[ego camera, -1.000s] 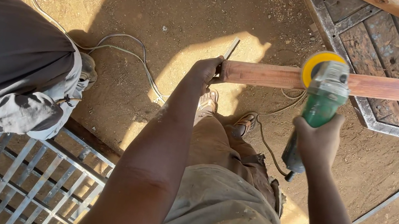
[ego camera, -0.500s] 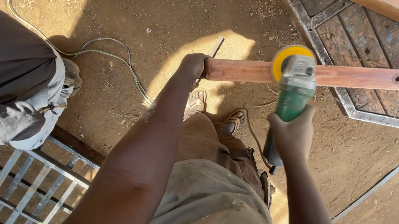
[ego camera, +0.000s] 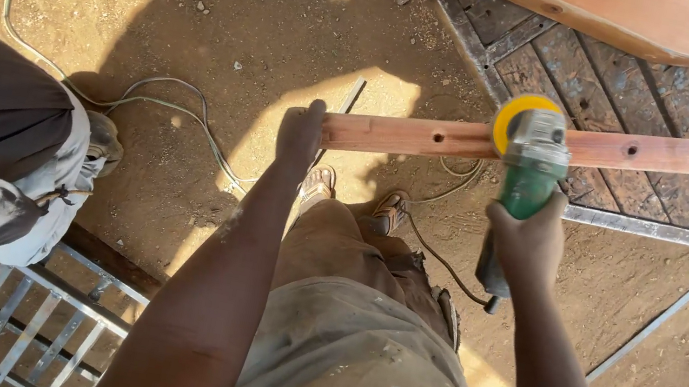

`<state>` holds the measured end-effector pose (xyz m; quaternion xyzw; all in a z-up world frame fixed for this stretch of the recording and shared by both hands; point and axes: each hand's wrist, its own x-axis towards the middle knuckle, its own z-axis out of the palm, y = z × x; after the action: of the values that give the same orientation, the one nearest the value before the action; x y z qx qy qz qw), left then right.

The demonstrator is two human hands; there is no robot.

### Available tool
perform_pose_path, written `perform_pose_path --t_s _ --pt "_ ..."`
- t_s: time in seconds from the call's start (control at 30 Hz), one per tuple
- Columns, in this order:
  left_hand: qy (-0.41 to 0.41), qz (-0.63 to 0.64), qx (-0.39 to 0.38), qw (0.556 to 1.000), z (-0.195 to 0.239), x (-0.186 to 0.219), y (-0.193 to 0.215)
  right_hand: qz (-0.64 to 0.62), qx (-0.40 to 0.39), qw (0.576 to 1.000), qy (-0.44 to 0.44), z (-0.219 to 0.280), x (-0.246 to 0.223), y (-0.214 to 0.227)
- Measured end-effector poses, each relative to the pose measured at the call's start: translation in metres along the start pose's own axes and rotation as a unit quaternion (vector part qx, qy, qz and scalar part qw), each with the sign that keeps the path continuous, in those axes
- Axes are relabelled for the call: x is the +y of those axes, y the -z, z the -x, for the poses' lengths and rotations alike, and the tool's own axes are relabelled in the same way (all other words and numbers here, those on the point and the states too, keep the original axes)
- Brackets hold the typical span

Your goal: Sanding a wooden plank using an angle grinder

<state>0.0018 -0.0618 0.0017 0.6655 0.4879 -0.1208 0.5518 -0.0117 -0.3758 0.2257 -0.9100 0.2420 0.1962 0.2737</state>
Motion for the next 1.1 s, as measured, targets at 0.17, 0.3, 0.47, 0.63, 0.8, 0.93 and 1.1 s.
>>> perform_pose_path --t_s 0.17,0.3,0.47,0.63,0.8,0.93,1.1 --pt "0.001 -0.003 0.039 0.999 -0.001 -0.003 -0.003 -0.035 0.082 0.996 -0.008 -0.078 0.082 0.056" --pt "0.029 0.017 0.067 0.997 0.006 0.004 -0.002 -0.04 0.138 0.99 -0.016 -0.123 0.13 0.087" --pt "0.06 0.02 0.054 0.997 0.03 0.026 0.003 -0.06 0.054 0.995 -0.056 -0.07 0.064 0.065" --pt "0.044 0.024 0.074 0.996 0.006 0.003 -0.002 -0.029 -0.063 0.997 0.032 -0.016 0.008 0.032" --pt "0.047 0.005 0.052 0.997 0.017 0.01 0.005 0.132 -0.135 0.968 0.167 -0.008 0.011 0.026" --pt "0.054 0.009 0.054 0.997 0.016 0.011 0.003 0.069 -0.108 0.989 0.07 -0.018 0.043 0.049" --pt "0.053 0.026 0.046 0.997 0.02 0.012 0.007 -0.01 0.044 0.998 -0.033 -0.068 0.128 0.092"
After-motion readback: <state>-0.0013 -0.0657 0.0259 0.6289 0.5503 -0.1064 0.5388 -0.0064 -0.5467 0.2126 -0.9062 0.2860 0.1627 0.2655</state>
